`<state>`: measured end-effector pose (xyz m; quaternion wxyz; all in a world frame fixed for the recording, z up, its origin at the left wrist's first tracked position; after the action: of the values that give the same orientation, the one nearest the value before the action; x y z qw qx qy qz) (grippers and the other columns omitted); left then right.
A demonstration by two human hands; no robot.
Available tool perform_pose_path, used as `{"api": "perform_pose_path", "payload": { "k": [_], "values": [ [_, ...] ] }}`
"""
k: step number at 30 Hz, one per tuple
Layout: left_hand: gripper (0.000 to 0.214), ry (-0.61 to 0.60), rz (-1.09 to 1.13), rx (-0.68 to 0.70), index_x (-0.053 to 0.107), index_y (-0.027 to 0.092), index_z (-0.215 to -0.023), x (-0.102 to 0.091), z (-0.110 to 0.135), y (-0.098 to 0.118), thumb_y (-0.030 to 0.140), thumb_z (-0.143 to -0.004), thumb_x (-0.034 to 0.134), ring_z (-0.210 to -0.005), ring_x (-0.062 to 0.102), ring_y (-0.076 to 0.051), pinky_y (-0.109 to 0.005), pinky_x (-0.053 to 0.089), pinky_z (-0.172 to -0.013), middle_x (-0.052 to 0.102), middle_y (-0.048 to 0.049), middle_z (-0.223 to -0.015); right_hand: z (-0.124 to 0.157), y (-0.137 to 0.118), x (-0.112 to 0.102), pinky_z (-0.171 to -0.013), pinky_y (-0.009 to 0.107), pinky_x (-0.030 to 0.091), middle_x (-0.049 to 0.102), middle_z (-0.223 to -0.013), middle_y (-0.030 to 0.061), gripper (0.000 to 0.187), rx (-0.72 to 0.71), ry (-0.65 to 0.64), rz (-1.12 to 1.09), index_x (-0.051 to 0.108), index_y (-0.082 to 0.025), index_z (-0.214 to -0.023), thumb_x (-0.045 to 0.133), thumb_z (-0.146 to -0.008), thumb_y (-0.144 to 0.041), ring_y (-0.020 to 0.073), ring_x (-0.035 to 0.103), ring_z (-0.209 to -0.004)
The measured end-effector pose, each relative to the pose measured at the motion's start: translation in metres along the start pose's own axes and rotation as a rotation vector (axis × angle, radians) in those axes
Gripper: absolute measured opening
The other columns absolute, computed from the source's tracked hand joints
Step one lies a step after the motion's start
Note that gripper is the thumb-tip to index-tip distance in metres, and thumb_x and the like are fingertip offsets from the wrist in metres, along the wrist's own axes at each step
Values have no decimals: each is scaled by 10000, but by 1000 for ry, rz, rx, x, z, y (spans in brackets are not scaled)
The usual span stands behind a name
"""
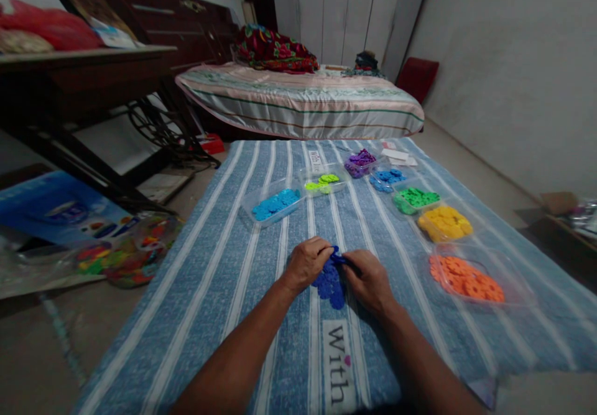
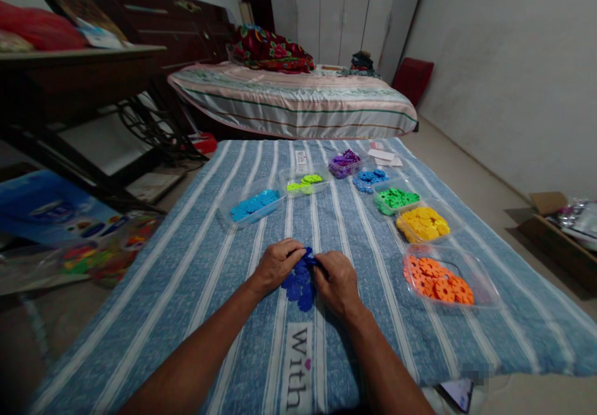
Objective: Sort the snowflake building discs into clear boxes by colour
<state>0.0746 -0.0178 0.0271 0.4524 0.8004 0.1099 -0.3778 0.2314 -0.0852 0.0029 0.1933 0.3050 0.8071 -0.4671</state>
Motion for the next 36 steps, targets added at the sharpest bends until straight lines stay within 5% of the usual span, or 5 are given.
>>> {"api": "perform_pose_path", "payload": {
  "k": [25,36],
  "values": [
    [174,-109,269,-35,707,171,-915,0,2,6,178,-776,603,-805,629,-152,-255,495,-750,679,-32,-868,0,5,4,-773,356,483,667,-874,79,220,39,29,46,652,-185,-1037,521,-863,-216,223,593,-849],
    [168,-44,286,-42,711,171,-833,2,1,4,148,-799,548,-819,645,-150,-267,496,-788,690,-32,-832,0,4,2,-770,347,484,676,-885,75,206,63,24,26,660,-192,-1011,555,-836,-220,220,600,-852]
  ]
}}
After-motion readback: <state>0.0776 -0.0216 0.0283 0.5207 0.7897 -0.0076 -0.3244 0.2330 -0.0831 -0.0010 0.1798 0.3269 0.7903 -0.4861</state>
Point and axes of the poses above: each hand's wrist, its own z-axis away from the middle knuckle, its own x-axis out of the palm, y = z × x, the point moved 2 cm from there along -z, towards the middle knuckle
